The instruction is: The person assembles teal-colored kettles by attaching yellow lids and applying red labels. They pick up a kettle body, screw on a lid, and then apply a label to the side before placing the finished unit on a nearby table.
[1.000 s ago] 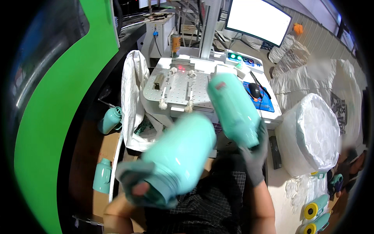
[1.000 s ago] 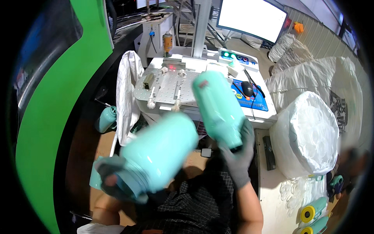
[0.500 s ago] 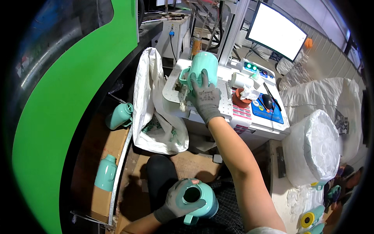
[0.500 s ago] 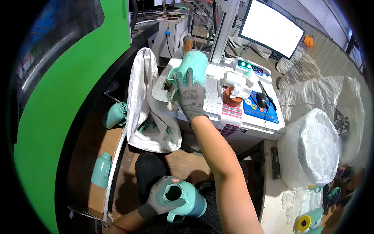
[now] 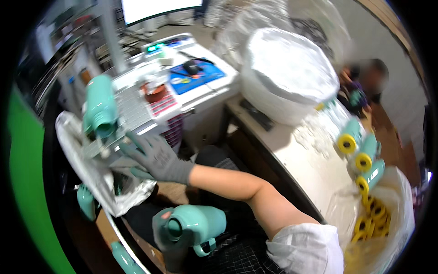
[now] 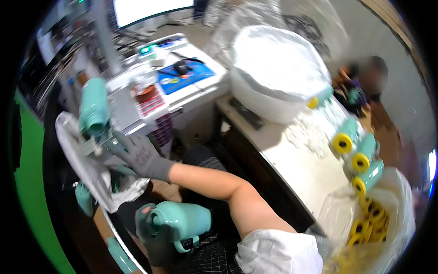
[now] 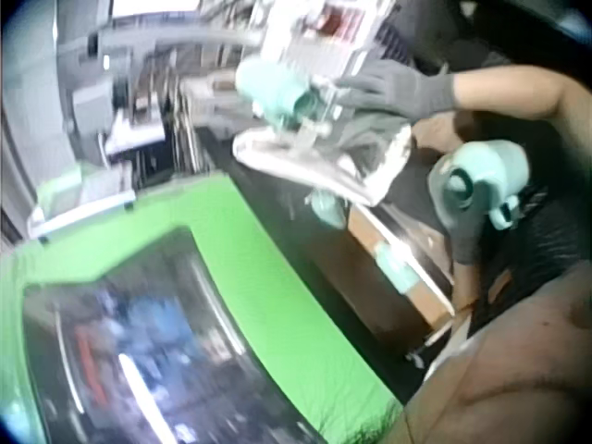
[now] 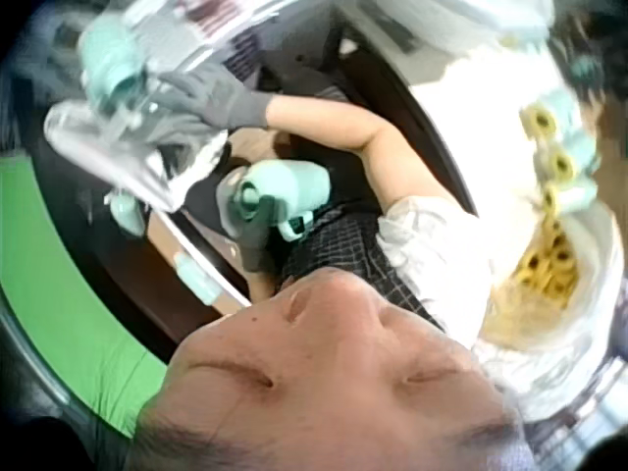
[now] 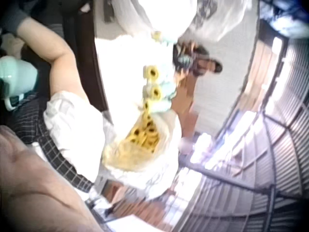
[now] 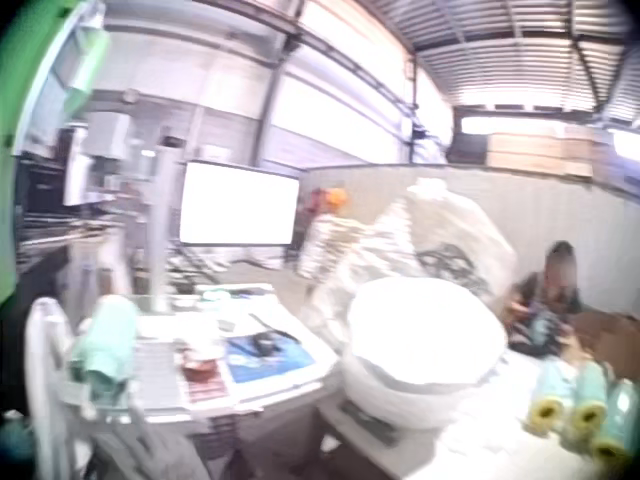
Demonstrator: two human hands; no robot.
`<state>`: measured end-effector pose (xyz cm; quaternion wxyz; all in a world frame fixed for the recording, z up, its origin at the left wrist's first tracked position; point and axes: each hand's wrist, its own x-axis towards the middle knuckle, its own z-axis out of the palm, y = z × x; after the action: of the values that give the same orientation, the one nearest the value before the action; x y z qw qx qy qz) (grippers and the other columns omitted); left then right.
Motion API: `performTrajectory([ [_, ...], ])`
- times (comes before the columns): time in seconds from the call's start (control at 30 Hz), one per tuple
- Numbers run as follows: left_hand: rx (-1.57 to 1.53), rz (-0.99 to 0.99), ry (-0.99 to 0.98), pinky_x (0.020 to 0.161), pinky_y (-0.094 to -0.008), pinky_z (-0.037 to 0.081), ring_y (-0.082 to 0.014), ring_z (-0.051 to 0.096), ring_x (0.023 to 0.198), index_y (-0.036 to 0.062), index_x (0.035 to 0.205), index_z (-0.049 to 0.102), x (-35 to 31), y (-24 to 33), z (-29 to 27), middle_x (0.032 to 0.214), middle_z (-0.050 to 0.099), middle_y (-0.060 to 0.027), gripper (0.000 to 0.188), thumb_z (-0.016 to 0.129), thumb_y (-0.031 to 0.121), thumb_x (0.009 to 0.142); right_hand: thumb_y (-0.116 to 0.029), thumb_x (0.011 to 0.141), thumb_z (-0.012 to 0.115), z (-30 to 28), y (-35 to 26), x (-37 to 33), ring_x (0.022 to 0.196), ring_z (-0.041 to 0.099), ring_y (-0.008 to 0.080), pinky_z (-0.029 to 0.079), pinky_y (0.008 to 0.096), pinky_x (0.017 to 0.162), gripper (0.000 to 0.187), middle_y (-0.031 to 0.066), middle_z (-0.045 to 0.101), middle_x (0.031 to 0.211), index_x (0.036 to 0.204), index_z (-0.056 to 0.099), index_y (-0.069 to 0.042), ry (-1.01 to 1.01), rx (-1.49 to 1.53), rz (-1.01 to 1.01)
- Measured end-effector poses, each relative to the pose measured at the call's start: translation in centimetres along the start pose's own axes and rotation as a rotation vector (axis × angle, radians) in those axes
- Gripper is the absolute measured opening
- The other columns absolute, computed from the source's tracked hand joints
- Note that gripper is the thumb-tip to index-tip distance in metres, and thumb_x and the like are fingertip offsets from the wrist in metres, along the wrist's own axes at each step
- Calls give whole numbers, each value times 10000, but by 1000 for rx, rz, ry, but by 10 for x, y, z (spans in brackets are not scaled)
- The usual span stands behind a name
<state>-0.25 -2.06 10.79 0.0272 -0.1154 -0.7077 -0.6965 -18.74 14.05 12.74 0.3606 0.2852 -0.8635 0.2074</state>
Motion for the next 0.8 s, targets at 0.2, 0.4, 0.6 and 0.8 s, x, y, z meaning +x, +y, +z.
performTrajectory([
  [0.2, 134, -105, -315, 1049, -421, 476, -271, 586, 1205, -1, 1433, 481, 16, -2, -22, 1348, 553, -139, 704, 753, 265, 840, -347, 870, 769, -138, 27, -213, 1266, 578, 413, 476, 493, 1063, 737, 248, 525, 1473, 1504, 513, -71, 3, -184, 609],
  [0.4, 270, 17, -441, 1115, -426, 427, -308, 543, 1298, -47, 1491, 472, 43, -12, -11, 1467, 565, -186, 649, 753, 160, 943, -202, 894, 774, -285, 6, -380, 1126, 628, 275, 542, 397, 938, 675, 169, 574, 1373, 1498, 509, -59, 461, -420, 1179],
  [0.6, 234, -15, -553, 1073, -392, 483, -266, 593, 1229, -47, 1458, 489, 52, 13, 39, 1439, 584, -184, 553, 724, 94, 978, -183, 914, 756, -459, -46, -559, 956, 628, 247, 539, 364, 883, 569, 159, 644, 1235, 1422, 561, -16, 874, -1080, 1372],
  [0.8, 235, 23, -472, 1106, -421, 452, -282, 551, 1291, -22, 1485, 451, 57, -30, 5, 1429, 518, -166, 679, 715, 135, 879, -252, 1008, 603, -590, -130, -744, 1070, 670, 325, 529, 401, 947, 386, 170, 703, 1187, 1295, 641, 4, 376, -1854, 1681],
])
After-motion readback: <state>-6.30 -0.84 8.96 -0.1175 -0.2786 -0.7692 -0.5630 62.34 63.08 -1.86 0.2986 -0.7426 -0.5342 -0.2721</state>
